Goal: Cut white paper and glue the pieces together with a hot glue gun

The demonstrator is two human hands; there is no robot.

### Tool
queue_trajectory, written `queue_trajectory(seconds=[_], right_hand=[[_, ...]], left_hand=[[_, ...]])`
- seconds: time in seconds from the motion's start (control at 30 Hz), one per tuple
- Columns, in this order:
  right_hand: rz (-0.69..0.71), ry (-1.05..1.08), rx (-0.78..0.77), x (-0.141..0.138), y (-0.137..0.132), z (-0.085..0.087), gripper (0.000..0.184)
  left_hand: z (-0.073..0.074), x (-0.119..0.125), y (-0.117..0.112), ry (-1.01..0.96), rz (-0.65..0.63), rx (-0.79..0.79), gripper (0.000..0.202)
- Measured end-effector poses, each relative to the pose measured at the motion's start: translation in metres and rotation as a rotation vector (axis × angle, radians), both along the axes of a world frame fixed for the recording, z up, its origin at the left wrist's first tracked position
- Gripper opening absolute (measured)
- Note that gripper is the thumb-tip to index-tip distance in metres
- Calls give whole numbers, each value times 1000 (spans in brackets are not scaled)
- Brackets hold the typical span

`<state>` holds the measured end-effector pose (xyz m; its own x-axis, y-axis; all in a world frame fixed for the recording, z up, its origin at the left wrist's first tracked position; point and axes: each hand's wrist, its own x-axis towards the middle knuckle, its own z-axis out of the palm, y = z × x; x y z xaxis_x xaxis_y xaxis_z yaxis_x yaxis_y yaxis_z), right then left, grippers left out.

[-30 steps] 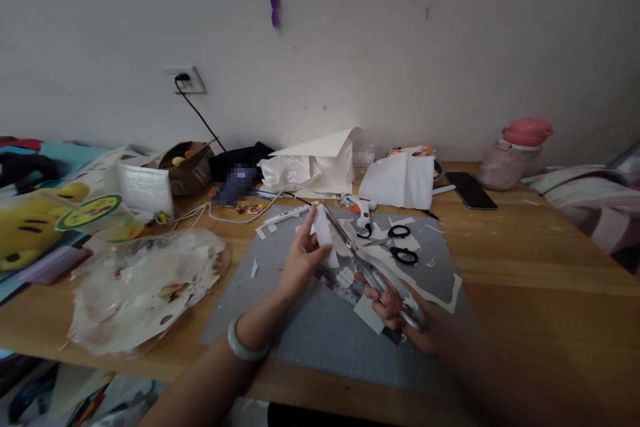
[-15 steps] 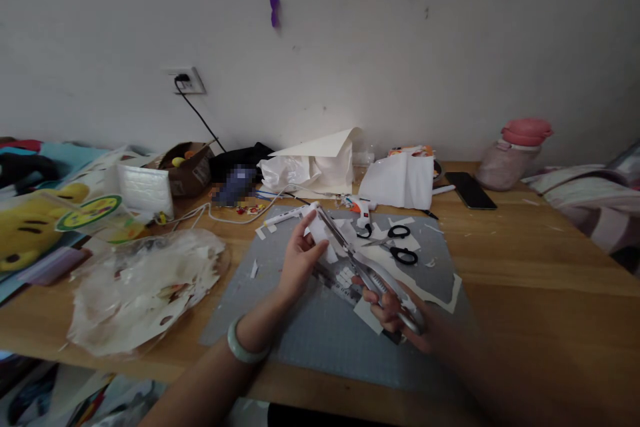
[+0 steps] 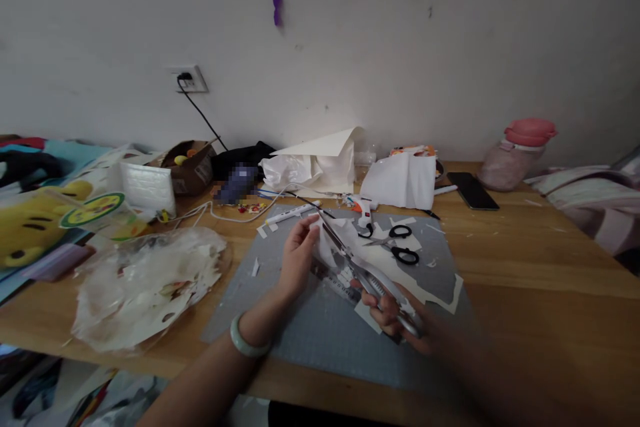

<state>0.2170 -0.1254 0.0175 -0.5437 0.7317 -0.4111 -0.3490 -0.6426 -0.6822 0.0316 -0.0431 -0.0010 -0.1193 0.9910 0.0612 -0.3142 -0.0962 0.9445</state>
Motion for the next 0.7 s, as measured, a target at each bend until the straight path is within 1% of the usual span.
queue_trajectory(seconds=[0.13,0.23,0.3,0.37,0.43,0.53,0.6,0.7], right_hand=[[-11,0,7,-1,-1,1,24],[-21,-18,0,-1,-1,0,30],[5,-41,13,-1,-1,0,34],[37,-66,39,0,0,-2,35],[49,-69,57,1,0,-3,32],[39,-56,33,1,1,-3,28],[36,-51,26,1,0,-3,30],[43,-55,68,0,-1,-3,37]], left_hand=[[7,4,-1,-131,-13,-89,46],[10,6,-3,-171,-68,-162,39],[10,7,-4,-160,-120,-190,34],[9,7,-4,-144,-153,-204,33],[8,8,-3,-143,-142,-201,33],[8,7,-2,-173,-83,-176,34],[8,6,-2,-190,-50,-145,36],[9,6,-1,-171,-8,-93,37]])
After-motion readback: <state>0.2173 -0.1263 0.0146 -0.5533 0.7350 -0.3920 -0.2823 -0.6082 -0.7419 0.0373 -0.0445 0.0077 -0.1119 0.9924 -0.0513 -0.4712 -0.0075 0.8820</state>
